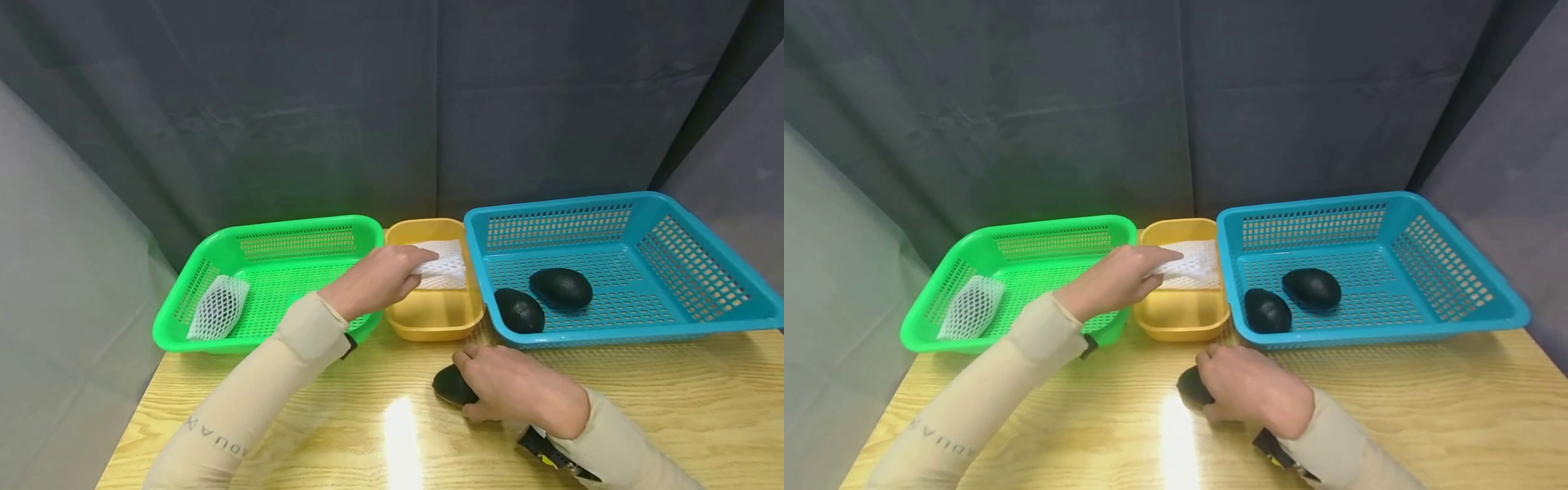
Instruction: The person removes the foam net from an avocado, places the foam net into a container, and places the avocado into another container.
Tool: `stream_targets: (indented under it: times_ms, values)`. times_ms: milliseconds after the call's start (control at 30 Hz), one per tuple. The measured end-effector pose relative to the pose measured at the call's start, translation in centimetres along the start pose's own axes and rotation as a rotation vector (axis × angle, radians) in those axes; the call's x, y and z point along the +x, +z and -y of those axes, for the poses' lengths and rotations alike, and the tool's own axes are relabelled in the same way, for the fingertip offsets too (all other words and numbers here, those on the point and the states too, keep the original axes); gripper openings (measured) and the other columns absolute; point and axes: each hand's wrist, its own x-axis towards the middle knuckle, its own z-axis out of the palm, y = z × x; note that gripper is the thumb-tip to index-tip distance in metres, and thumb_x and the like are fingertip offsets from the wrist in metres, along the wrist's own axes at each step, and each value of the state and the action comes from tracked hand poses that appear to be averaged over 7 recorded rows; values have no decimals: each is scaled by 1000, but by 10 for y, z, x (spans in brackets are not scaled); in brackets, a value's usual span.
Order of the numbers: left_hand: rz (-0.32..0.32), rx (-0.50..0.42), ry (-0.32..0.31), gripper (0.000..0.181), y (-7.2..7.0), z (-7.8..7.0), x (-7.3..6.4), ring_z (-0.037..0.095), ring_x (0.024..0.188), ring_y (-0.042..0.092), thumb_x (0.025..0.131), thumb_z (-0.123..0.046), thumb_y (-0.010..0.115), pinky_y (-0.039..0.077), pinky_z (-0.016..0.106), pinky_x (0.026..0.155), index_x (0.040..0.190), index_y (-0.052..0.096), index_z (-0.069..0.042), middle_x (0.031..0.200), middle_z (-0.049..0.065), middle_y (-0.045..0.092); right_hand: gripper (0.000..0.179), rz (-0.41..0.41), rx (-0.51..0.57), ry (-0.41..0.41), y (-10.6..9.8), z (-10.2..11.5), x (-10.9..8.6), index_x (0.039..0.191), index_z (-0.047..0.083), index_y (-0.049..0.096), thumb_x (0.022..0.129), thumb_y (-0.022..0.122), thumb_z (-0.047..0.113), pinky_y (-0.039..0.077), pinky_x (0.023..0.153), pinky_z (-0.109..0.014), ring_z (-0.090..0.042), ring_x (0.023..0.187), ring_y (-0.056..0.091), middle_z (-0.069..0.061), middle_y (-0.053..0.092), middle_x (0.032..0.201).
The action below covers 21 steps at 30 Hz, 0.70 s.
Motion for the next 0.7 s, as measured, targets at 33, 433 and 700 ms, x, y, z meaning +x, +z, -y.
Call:
stream_targets:
  times_ms: [33,433,700]
  values:
    - [6,5,-4,40,0,0,1,20,112,73,100,-2,55,60,33,96,139,65,-6,135,7,72,44,-2,0,1,0,0,0,102,5,64,76,87,32,54,65,-39,-19,72,62,-5,66,94]
    - [52,49,-36,43,1,6,17,17,107,71,101,-1,50,59,32,96,140,65,-10,134,4,72,44,-7,-9,5,0,1,0,101,5,63,75,88,32,55,66,-41,-21,74,63,-6,66,94]
    - [115,125,-38,33,-2,3,30,17,75,58,98,3,49,49,25,70,119,73,-9,87,2,68,46,-3,-11,9,0,1,0,103,4,64,75,87,32,57,68,-43,-23,75,64,-7,67,97]
